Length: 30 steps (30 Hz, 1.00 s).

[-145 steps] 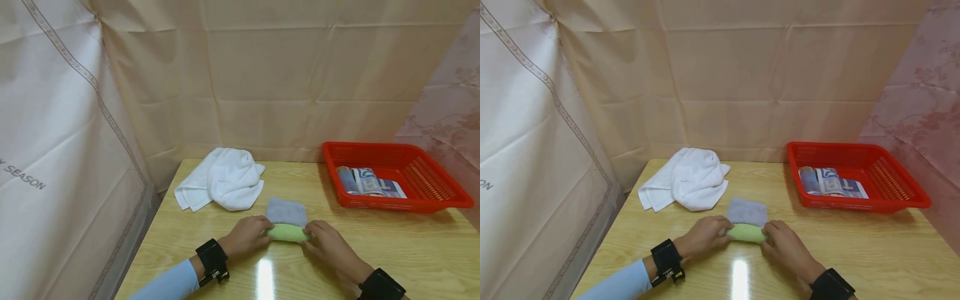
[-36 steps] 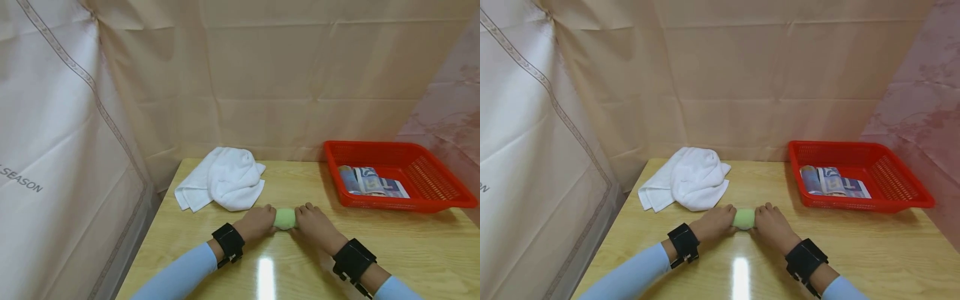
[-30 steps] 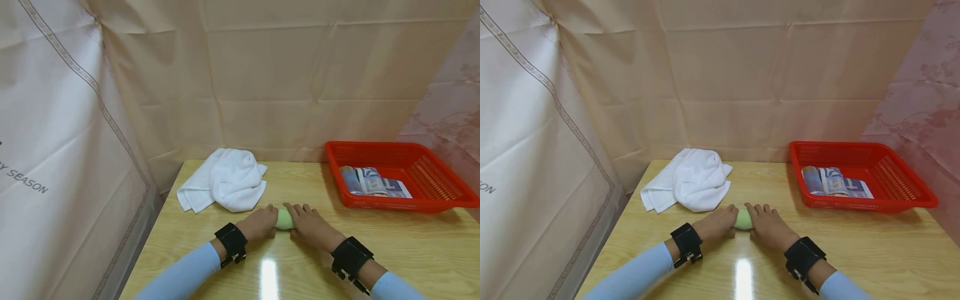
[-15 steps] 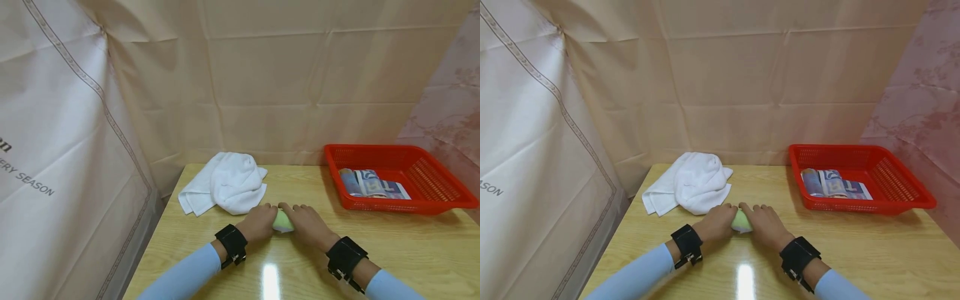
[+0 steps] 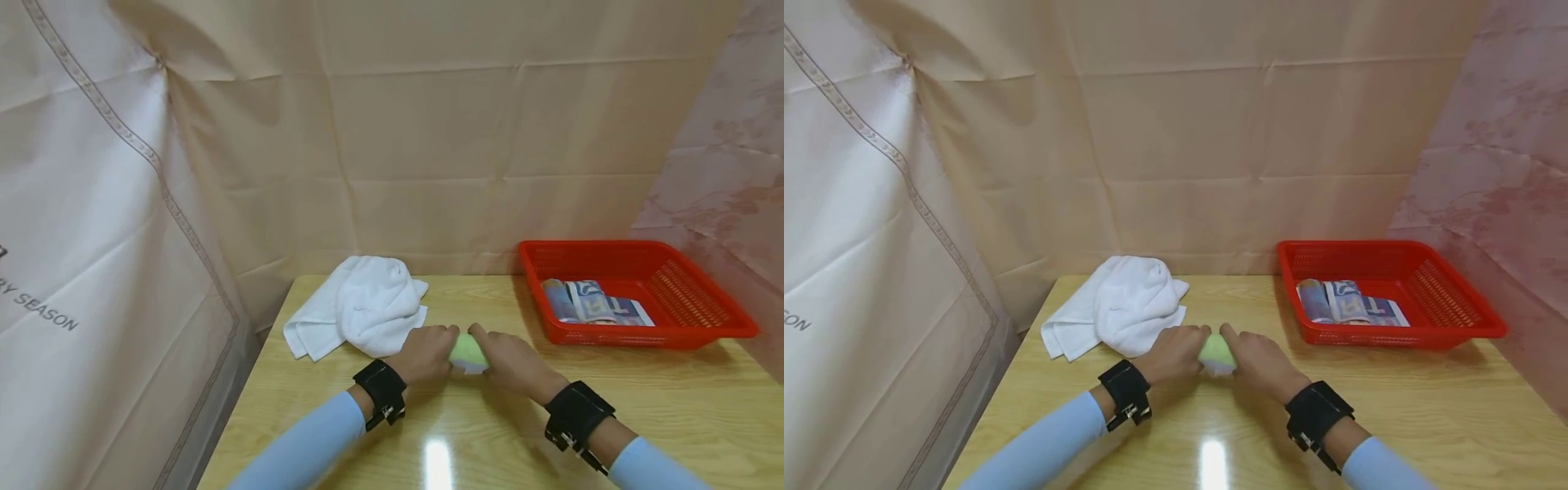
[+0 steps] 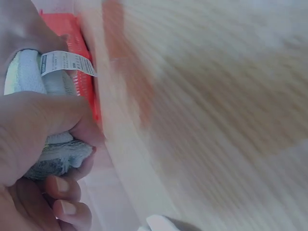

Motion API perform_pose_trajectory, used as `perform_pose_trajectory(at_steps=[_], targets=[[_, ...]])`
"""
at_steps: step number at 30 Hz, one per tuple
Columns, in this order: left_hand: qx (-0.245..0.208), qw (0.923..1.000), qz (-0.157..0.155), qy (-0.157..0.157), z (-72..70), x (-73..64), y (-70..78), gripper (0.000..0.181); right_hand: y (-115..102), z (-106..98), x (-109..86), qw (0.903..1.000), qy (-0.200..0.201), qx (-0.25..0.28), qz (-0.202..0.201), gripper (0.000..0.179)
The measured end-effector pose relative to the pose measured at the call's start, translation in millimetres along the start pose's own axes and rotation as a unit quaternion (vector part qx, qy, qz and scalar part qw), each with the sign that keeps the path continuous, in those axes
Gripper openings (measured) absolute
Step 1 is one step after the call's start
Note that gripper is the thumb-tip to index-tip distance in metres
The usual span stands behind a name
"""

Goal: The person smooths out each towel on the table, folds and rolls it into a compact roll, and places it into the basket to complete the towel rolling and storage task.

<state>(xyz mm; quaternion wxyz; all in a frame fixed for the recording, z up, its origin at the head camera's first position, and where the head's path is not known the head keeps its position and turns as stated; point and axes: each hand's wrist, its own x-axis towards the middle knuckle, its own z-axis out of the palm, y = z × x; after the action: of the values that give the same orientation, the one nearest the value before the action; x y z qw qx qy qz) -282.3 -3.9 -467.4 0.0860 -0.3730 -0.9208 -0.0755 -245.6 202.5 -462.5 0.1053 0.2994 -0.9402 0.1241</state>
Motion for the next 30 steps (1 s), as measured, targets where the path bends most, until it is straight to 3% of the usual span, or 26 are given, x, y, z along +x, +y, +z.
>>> perform_pose_trajectory(at_steps=[4, 11, 16, 19, 21, 26, 30], targets=[[-0.013, 0.9998, 0.006, 0.011, -2.1, 13.5, 4.1, 0.04, 7, -15, -2.9, 0.9998, -0.001, -0.013, 0.016, 0.069], [-0.021, 0.9997, 0.002, 0.013, -6.3, 28.8, 12.9, 0.039, 16, -39, -6.9, 0.9988, -0.04, -0.009, 0.026, 0.085], [-0.013, 0.9986, 0.0, 0.052, -0.8, 36.7, 20.6, 0.049, 28, -49, -14.0, 0.9992, -0.018, -0.024, 0.027, 0.078], [-0.015, 0.9974, -0.017, 0.069, 0.5, 43.3, 24.1, 0.05, 40, -60, -14.8, 0.9977, -0.009, -0.03, 0.061, 0.076], [-0.025, 0.9974, -0.017, 0.066, 1.8, 48.7, 25.9, 0.039, 48, -70, -15.6, 0.9955, -0.007, -0.028, 0.091, 0.074], [-0.046, 0.9958, 0.034, 0.072, 10.7, 63.3, 36.1, 0.022, 66, -89, -21.1, 0.9879, 0.011, -0.041, 0.149, 0.067], [-0.05, 0.9861, 0.096, 0.126, 21.2, 78.6, 50.3, 0.03, 78, -94, -24.8, 0.9811, 0.036, -0.04, 0.185, 0.066]])
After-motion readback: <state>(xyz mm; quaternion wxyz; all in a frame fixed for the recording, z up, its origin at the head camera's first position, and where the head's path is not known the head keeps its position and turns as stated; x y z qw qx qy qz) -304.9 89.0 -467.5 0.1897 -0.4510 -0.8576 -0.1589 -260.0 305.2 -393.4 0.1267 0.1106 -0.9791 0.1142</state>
